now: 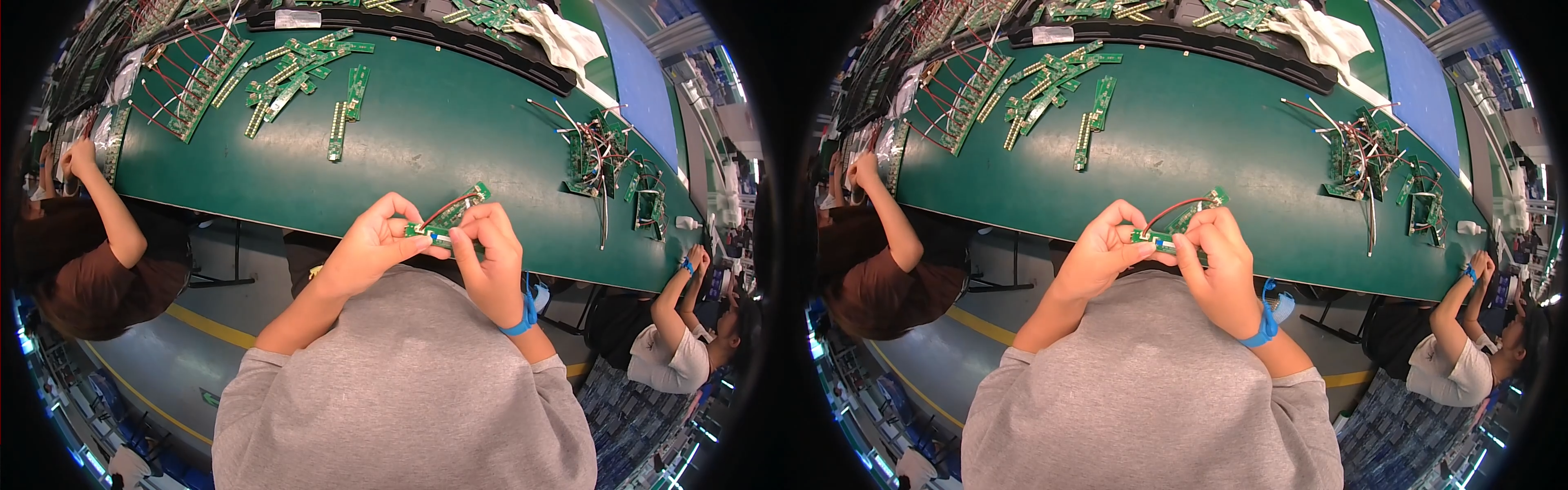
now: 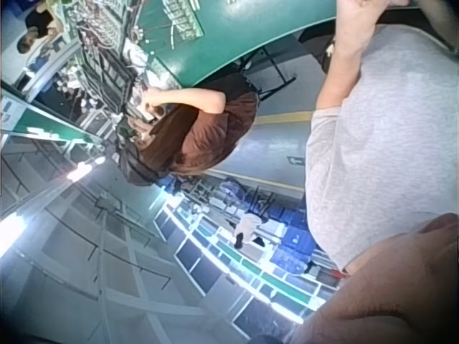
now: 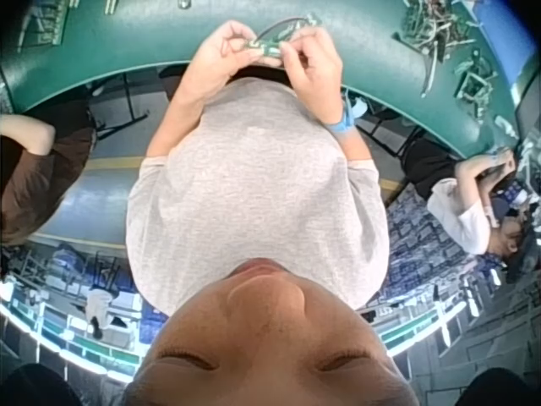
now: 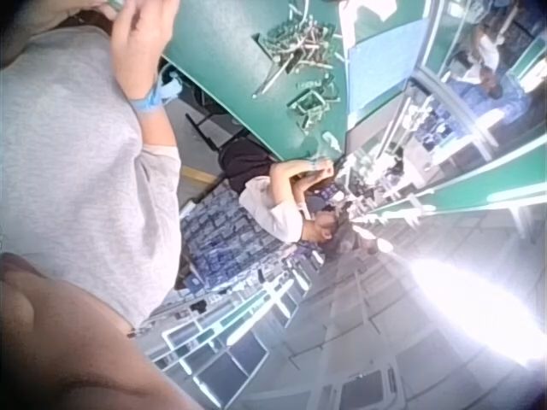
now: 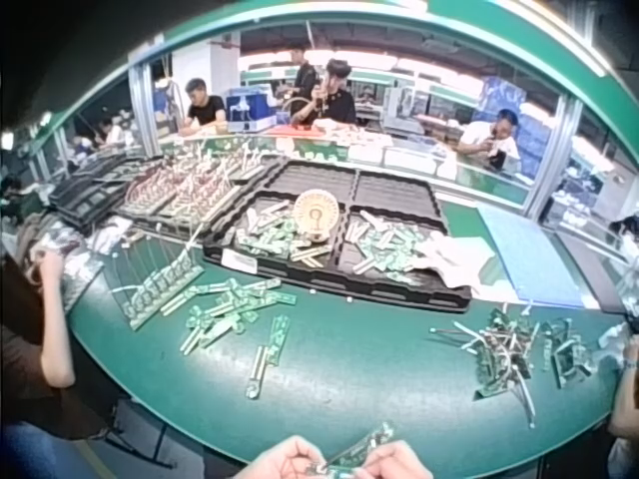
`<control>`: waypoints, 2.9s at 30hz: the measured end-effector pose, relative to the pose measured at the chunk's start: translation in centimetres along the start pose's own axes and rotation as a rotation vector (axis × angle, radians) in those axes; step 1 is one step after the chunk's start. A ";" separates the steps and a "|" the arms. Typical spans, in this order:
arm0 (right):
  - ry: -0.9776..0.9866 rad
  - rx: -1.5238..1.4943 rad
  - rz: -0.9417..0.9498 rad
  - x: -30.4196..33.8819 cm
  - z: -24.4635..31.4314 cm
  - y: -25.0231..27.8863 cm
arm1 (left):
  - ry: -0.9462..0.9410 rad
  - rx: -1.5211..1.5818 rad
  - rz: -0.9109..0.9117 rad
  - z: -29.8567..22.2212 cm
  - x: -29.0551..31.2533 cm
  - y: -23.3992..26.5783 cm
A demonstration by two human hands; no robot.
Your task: The person connects wires to circuit boards by hand and sets the assembled circuit boards on the table.
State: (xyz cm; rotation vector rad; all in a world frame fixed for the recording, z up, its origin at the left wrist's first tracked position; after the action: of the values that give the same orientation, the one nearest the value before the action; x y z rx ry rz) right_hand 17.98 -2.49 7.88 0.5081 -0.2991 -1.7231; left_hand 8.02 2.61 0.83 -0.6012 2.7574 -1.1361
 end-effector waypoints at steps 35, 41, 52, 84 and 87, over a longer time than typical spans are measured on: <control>-0.374 0.647 -0.377 5.0 -12.4 16.2 | -0.030 -1.708 -0.766 -12.0 -1.0 11.4; -0.230 0.155 -0.530 5.3 -11.6 16.2 | -0.024 -1.661 -0.716 -12.0 -0.3 10.9; -0.121 -0.336 -0.323 2.4 -6.7 10.1 | -0.168 -0.440 -0.306 -8.5 -0.2 7.2; -0.263 -0.376 0.133 0.3 -2.7 -0.2 | -0.194 -0.312 -0.240 -4.2 -0.3 1.0; -0.301 -0.467 0.095 0.7 -3.4 -0.2 | -0.210 -0.294 -0.206 -3.7 -0.2 0.7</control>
State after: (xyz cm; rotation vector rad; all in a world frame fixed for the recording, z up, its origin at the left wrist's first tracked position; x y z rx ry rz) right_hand 19.35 -2.86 4.73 -0.1056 -0.1224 -1.7037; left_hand 7.10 5.60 3.00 -0.9954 2.7429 -0.6519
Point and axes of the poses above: each hand's wrist, its own x-axis away from the middle knuckle, its own y-axis out of the back of the hand, z = x × y, the point moved 9 cm from there along -x, towards the middle knuckle, and after that the axes turned 10 degrees about z, right-handed, at the moved point
